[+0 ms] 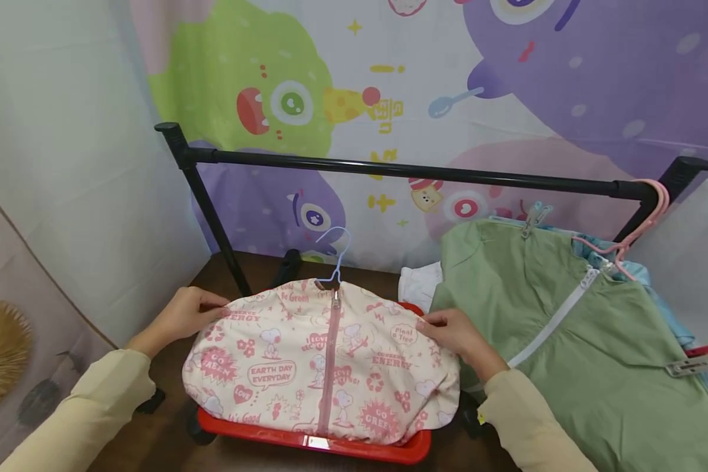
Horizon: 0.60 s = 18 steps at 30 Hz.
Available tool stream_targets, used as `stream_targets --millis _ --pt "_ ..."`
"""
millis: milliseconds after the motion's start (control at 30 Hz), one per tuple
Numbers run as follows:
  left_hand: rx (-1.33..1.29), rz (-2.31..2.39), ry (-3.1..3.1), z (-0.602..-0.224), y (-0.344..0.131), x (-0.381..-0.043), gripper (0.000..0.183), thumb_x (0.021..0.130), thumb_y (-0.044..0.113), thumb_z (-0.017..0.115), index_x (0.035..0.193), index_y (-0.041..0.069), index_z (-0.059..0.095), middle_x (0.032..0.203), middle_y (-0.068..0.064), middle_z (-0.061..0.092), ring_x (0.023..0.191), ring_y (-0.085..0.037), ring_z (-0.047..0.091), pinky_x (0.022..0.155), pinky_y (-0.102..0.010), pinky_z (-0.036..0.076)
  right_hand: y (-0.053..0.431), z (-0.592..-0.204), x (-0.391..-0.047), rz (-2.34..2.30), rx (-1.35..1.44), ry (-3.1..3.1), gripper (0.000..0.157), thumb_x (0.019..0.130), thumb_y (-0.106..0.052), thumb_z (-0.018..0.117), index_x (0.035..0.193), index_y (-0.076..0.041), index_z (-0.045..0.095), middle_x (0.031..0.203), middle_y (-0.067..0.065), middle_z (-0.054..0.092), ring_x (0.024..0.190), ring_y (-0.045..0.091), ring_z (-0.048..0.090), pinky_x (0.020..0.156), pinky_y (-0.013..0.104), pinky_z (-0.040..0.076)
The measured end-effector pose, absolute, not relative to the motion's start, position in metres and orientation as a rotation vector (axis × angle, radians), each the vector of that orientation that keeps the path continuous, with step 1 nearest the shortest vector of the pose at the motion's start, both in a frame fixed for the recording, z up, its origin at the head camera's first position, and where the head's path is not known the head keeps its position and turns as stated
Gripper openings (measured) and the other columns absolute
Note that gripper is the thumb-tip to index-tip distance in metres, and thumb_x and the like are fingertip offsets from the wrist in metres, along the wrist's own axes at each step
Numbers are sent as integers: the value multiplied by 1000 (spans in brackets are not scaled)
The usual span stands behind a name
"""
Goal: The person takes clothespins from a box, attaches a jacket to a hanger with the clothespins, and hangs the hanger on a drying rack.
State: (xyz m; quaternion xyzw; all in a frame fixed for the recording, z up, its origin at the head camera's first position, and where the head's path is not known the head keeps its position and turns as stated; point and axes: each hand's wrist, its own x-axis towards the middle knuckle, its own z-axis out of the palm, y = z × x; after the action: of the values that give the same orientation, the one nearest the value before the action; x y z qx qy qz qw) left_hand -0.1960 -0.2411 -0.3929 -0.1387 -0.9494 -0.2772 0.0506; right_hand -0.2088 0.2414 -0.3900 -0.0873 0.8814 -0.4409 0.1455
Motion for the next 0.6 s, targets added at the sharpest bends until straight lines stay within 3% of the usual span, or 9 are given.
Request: stream_targets --millis 167,267,400,500,600 --pt "-442 -864 -2924 -386 -241 -192 14 88 8 66 97 2 76 90 -14 75 75 -16 67 64 -27 54 245 -392 -205 -1503 -252 2454 41 93 -15 62 119 17 58 111 21 69 80 -2 59 71 19 53" --pt "-488 -833 -2919 -382 -239 -192 16 88 8 67 101 2 74 94 -15 75 80 -20 69 69 -32 57 248 -392 -204 -1618 -288 2424 40 93 -11 62 118 19 57 103 2 72 82 -6 60 73 17 53" --pt "-570 -808 -2852 -377 -233 -191 23 86 5 68 108 3 72 101 -16 74 90 -27 70 78 -41 58 251 -390 -203 -1661 -375 2462 38 92 -11 63 115 19 59 92 -25 63 86 -9 58 74 15 52" --pt "-645 -793 -2833 -376 -228 -187 21 85 2 68 106 4 74 99 -14 74 87 -24 70 76 -38 59 254 -391 -199 -1611 -492 2534 33 91 -11 65 111 16 64 91 -30 61 85 -8 57 70 15 52" --pt "-699 -763 -2842 -378 -227 -178 18 84 -1 68 99 7 76 93 -9 76 79 -16 69 69 -29 59 256 -394 -193 -1537 -649 2589 25 89 -9 67 105 11 70 92 -26 64 82 -7 58 65 18 52"
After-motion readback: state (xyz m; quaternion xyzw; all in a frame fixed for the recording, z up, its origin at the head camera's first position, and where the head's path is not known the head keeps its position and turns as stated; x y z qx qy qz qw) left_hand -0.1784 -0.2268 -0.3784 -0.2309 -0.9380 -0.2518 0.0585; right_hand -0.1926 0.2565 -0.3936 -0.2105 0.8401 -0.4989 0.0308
